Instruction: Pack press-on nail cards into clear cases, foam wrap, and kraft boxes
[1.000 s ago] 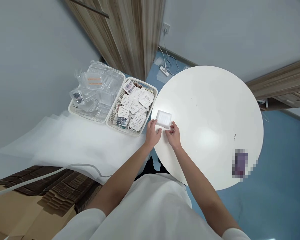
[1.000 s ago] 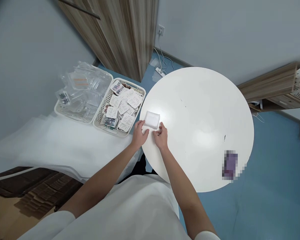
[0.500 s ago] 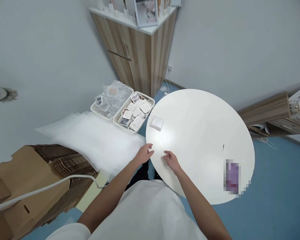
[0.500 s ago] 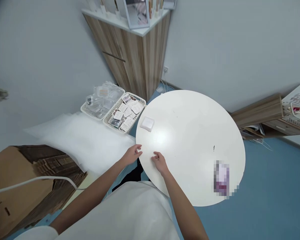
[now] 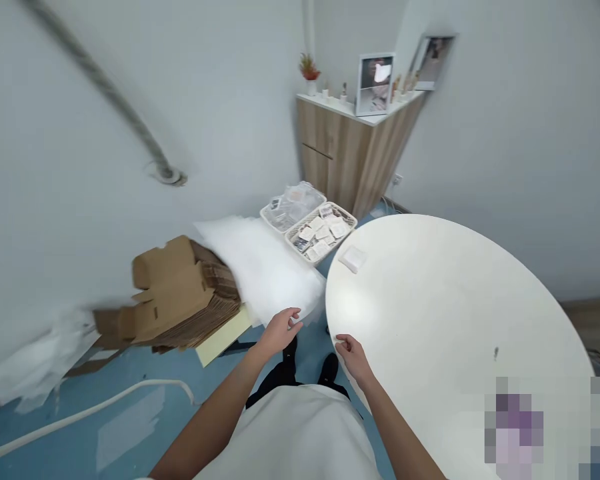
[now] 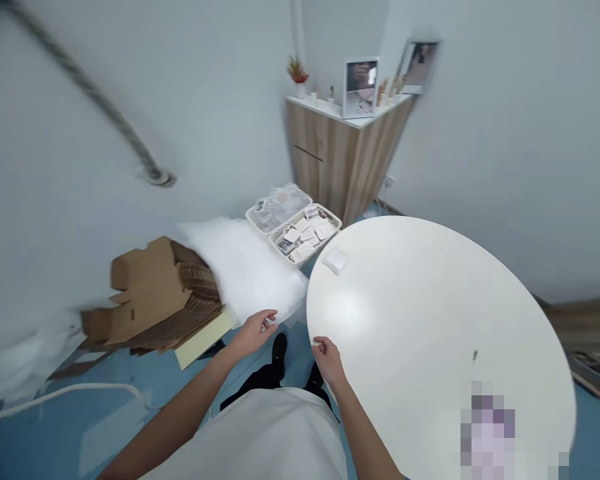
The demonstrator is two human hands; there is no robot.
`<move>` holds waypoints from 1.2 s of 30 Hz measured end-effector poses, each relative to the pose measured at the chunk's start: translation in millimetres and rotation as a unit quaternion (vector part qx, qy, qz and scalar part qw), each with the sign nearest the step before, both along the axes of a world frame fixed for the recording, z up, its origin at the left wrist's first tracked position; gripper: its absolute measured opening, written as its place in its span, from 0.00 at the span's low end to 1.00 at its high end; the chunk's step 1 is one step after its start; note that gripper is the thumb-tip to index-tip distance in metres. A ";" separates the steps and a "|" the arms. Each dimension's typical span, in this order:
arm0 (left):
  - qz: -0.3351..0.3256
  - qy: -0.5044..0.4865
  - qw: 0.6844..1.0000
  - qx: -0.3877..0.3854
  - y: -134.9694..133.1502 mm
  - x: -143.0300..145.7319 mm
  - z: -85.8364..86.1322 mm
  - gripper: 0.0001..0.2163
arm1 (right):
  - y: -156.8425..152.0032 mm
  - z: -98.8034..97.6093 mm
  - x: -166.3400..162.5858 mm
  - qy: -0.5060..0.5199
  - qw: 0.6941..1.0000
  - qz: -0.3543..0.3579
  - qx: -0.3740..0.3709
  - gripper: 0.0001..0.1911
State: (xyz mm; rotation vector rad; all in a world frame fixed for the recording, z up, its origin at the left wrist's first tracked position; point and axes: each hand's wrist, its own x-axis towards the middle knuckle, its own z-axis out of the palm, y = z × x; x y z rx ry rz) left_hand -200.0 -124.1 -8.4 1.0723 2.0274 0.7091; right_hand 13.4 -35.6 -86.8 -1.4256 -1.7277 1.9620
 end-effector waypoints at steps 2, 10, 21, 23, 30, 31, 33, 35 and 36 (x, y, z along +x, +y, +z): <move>0.037 0.033 0.998 0.024 -13.5 -16.2 3.6 0.19 | -5.4 -7.4 -7.9 0.000 1.000 0.026 -0.001 0.20; 0.209 0.178 0.955 0.115 -101.1 -104.2 8.6 0.15 | -19.4 15.0 -114.5 0.004 0.975 0.168 0.144 0.20; 0.170 0.244 0.954 -0.026 -206.3 -208.3 2.1 0.22 | -93.0 84.1 -330.0 -0.001 0.802 0.332 0.496 0.19; 0.148 0.236 0.960 -0.041 -209.6 -213.5 -0.8 0.23 | -100.7 92.1 -349.5 -0.055 0.777 0.351 0.519 0.20; 0.149 0.198 0.968 -0.038 -217.8 -219.3 -16.3 0.21 | -112.0 95.8 -376.2 -0.229 0.737 0.358 0.526 0.16; 0.150 0.192 0.969 -0.034 -219.2 -220.3 -17.8 0.21 | -110.1 95.4 -377.6 -0.250 0.739 0.351 0.518 0.15; 0.148 0.181 0.972 -0.028 -221.9 -222.3 -19.4 0.21 | -104.5 95.8 -379.6 -0.278 0.751 0.332 0.500 0.13; 0.146 0.175 0.973 -0.024 -223.5 -223.5 -19.0 0.23 | -99.0 98.2 -380.8 -0.274 0.771 0.312 0.483 0.10; 0.145 0.175 0.973 -0.026 -223.8 -223.6 -18.2 0.25 | -97.3 100.3 -381.4 -0.263 0.782 0.306 0.476 0.08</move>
